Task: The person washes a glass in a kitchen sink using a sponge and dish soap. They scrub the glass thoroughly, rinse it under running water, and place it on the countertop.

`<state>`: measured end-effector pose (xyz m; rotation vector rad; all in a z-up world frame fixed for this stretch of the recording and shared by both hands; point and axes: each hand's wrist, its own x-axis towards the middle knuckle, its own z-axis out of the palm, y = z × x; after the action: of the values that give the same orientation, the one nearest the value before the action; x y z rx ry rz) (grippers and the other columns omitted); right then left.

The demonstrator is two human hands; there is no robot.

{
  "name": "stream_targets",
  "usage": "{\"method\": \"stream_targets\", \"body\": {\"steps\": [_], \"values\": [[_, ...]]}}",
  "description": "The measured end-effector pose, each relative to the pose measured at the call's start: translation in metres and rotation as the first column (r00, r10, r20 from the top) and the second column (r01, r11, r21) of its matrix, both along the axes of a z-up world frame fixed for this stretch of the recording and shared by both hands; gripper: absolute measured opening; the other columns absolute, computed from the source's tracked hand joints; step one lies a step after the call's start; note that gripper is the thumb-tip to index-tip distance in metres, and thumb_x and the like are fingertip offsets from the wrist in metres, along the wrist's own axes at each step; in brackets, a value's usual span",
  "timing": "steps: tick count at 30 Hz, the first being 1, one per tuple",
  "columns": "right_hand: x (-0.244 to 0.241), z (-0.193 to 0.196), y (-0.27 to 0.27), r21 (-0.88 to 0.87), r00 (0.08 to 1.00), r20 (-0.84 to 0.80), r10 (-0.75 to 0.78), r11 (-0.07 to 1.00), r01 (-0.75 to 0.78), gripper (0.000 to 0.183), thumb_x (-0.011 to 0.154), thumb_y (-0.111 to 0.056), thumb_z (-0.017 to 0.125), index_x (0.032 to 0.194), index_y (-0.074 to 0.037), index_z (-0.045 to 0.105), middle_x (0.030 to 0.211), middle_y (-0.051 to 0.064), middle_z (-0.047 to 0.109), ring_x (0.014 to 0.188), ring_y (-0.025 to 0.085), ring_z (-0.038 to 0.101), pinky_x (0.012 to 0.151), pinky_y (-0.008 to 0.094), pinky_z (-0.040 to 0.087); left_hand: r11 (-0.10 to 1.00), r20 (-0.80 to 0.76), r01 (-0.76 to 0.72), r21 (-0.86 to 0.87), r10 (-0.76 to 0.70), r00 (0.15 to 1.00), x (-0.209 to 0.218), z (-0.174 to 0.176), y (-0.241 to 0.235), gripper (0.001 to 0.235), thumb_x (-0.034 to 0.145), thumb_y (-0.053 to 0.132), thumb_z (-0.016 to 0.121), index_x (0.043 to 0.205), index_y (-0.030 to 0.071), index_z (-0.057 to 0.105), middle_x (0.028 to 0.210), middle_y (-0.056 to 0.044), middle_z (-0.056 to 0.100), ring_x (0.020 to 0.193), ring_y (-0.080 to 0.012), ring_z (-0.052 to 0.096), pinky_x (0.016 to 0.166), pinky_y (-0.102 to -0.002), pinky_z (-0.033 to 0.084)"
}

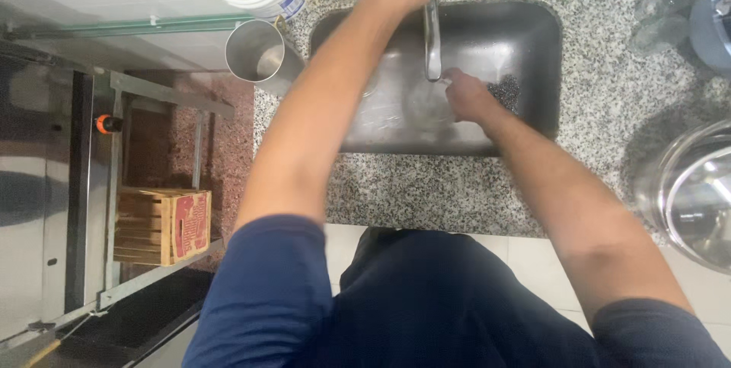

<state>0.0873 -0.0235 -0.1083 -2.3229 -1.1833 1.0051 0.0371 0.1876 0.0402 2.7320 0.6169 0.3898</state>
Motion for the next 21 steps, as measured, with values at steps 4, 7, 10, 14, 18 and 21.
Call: {"method": "stream_targets", "body": {"steps": [4,7,10,14,18,21], "values": [[0.017,-0.009,0.009,0.014,0.99,0.014,-0.141,0.99,0.141,0.046,0.105,-0.019,0.043,0.15,-0.021,0.049,0.116,0.023,0.068,0.106,0.042,0.069,0.082,0.055,0.06,0.99,-0.157,-0.079,-0.113,0.06,0.986,-0.083,-0.042,-0.034,0.024,0.106,0.022,0.05,0.123,0.013,0.063,0.12,-0.01,0.067,0.122,-0.0293,0.062,0.107,-0.048,0.049],[0.002,-0.005,0.016,-0.039,0.999,0.049,0.017,0.999,-0.015,0.046,0.101,-0.017,0.048,0.145,-0.008,0.054,0.12,0.027,0.068,0.111,0.044,0.068,0.085,0.056,0.059,0.992,-0.22,0.121,-0.023,-0.123,0.968,-0.096,-0.09,-0.066,0.027,0.104,0.028,0.053,0.122,0.011,0.066,0.121,-0.011,0.068,0.127,-0.0298,0.059,0.113,-0.05,0.042],[-0.006,0.01,0.014,-0.016,0.998,0.047,0.034,0.999,-0.034,0.044,0.098,-0.012,0.054,0.14,-0.001,0.059,0.128,0.029,0.067,0.118,0.049,0.063,0.098,0.059,0.053,0.911,-0.35,0.407,0.065,-0.361,0.864,-0.105,-0.119,-0.098,0.035,0.101,0.037,0.058,0.12,0.009,0.069,0.123,-0.011,0.069,0.134,-0.0308,0.054,0.122,-0.053,0.031],[0.005,0.015,0.032,-0.111,0.997,-0.012,-0.078,0.991,0.076,0.035,0.099,-0.023,0.051,0.125,-0.005,0.068,0.107,0.022,0.072,0.084,0.039,0.074,0.068,0.051,0.063,0.836,-0.334,0.497,0.232,-0.412,0.848,-0.104,-0.104,-0.09,0.026,0.096,0.038,0.064,0.104,0.015,0.076,0.111,-0.007,0.075,0.127,-0.0277,0.061,0.125,-0.054,0.019],[0.0,0.015,0.03,-0.075,0.896,-0.276,-0.348,0.937,0.341,0.045,0.094,-0.027,0.052,0.127,0.001,0.064,0.108,0.027,0.068,0.075,0.039,0.073,0.052,0.043,0.065,0.785,-0.026,0.41,-0.464,-0.475,0.88,-0.108,-0.108,-0.082,0.024,0.101,0.032,0.052,0.098,0.014,0.068,0.087,-0.005,0.071,0.094,-0.0228,0.069,0.102,-0.041,0.043],[-0.03,0.04,0.018,-0.032,0.798,-0.392,-0.457,0.874,0.485,0.058,0.1,-0.043,0.05,0.141,-0.002,0.055,0.126,0.024,0.062,0.102,0.037,0.067,0.067,0.047,0.066,0.516,0.124,0.222,-0.827,-0.217,0.968,-0.111,-0.119,-0.072,0.025,0.098,0.036,0.055,0.101,0.014,0.068,0.078,-0.003,0.069,0.076,-0.0162,0.067,0.083,-0.036,0.049]]}}
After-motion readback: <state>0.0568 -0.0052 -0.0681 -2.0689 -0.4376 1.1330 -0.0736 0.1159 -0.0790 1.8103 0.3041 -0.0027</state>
